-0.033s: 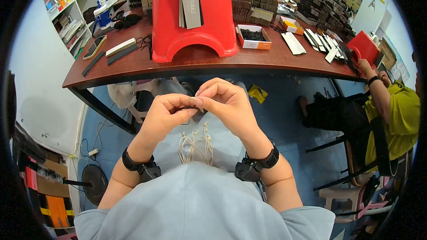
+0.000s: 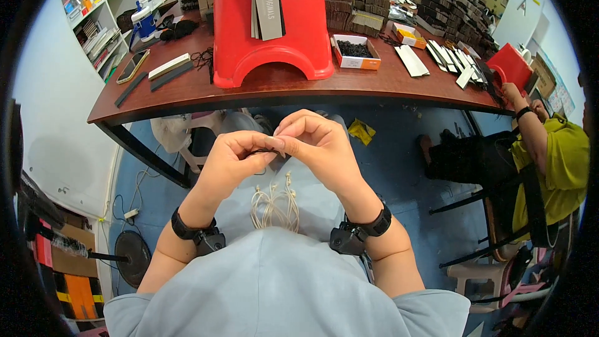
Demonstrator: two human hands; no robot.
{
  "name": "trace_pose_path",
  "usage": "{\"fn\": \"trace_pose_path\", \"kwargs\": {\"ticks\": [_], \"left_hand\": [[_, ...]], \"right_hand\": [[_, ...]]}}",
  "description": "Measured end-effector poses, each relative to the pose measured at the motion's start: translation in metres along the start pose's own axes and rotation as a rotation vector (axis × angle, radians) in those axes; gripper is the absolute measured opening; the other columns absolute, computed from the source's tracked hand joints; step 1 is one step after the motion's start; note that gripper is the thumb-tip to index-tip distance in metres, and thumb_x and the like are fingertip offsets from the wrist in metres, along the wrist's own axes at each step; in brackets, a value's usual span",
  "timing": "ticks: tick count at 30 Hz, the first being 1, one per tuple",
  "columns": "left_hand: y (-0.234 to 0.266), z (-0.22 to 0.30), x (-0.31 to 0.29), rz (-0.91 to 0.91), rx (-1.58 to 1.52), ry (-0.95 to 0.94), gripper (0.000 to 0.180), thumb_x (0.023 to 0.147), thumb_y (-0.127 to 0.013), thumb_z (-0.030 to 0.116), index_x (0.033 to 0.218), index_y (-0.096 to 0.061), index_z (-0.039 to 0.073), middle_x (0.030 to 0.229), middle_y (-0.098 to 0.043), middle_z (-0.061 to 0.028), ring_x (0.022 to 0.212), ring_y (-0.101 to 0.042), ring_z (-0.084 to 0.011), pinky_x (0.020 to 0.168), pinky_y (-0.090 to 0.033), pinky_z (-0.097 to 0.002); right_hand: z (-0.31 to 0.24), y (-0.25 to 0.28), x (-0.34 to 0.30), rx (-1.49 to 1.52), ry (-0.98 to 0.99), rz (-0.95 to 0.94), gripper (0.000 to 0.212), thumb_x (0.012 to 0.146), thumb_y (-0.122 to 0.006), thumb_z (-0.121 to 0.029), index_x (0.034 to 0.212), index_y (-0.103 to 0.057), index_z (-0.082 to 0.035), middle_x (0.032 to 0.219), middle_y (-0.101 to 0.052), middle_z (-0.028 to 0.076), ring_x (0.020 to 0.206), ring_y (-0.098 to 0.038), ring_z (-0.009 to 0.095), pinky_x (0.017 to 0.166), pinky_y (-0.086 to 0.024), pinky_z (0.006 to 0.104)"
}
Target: Attaching black string loops to cardboard product tags and organizing them on a red stool.
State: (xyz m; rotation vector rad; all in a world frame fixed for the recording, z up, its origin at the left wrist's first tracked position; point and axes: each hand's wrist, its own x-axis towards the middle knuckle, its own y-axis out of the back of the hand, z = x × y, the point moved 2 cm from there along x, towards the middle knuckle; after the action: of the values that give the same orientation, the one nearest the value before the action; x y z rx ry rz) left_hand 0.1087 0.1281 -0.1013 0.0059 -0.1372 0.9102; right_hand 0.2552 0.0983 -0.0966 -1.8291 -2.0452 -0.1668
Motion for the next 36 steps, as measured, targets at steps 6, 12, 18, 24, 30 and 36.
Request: {"fn": "trace_pose_path", "kwargs": {"ticks": [6,12,18,24,30,36], "left_hand": [[-0.001,0.003,0.0,0.088,0.139,-0.103,0.014,0.072,-0.057,0.002,0.086,-0.059,-0.001,0.062,-0.051,0.0047,0.05,-0.035,0.001,0.046,-0.031,-0.014],[-0.003,0.004,-0.002,0.21,0.267,-0.265,0.011,0.071,-0.058,0.0,0.082,-0.058,-0.001,0.065,-0.055,0.0023,0.051,-0.037,0.0009,0.046,-0.031,-0.0135],[-0.003,0.001,-0.002,0.339,0.468,-0.445,0.011,0.068,-0.057,-0.002,0.079,-0.057,-0.001,0.063,-0.052,0.0021,0.051,-0.038,0.0004,0.045,-0.03,-0.0141],[-0.004,0.001,-0.002,0.378,0.637,-0.461,0.015,0.064,-0.059,0.001,0.079,-0.057,0.001,0.056,-0.046,0.0004,0.046,-0.036,-0.0036,0.043,-0.03,-0.0172],[-0.008,0.004,-0.002,0.423,0.857,-0.532,0.017,0.061,-0.061,0.011,0.077,-0.056,0.005,0.059,-0.052,-0.0046,0.045,-0.047,-0.0159,0.042,-0.037,-0.026],[-0.007,-0.002,-0.001,0.419,1.028,-0.668,0.021,0.058,-0.062,0.008,0.079,-0.058,0.005,0.061,-0.055,-0.0062,0.047,-0.05,-0.0174,0.044,-0.039,-0.0253]], "right_hand": [[0.002,0.003,-0.003,-0.033,-0.009,0.046,0.005,0.072,-0.06,-0.003,0.07,-0.057,0.001,0.083,-0.051,0.004,0.074,-0.051,0.008,0.068,-0.042,0.0204],[0.005,0.002,-0.007,0.123,-0.152,0.115,0.007,0.073,-0.061,-0.008,0.07,-0.057,-0.003,0.085,-0.054,0.003,0.059,-0.043,0.002,0.052,-0.035,0.0152],[0.012,0.002,-0.008,0.21,-0.178,0.111,0.009,0.074,-0.06,-0.01,0.072,-0.055,-0.003,0.086,-0.055,0.006,0.052,-0.04,0.002,0.044,-0.03,0.0143],[0.009,-0.002,-0.008,0.104,-0.133,0.144,0.01,0.075,-0.059,-0.01,0.072,-0.054,-0.002,0.086,-0.056,0.008,0.056,-0.046,0.003,0.045,-0.035,0.0145],[0.01,-0.009,-0.008,-0.161,0.094,0.201,0.009,0.073,-0.06,-0.004,0.073,-0.053,0.001,0.08,-0.056,0.008,0.059,-0.05,0.006,0.047,-0.04,0.0157],[0.012,-0.008,-0.008,-0.279,0.185,0.192,0.009,0.072,-0.06,-0.001,0.072,-0.052,0.003,0.074,-0.054,0.007,0.061,-0.052,0.008,0.052,-0.044,0.0184]]}}
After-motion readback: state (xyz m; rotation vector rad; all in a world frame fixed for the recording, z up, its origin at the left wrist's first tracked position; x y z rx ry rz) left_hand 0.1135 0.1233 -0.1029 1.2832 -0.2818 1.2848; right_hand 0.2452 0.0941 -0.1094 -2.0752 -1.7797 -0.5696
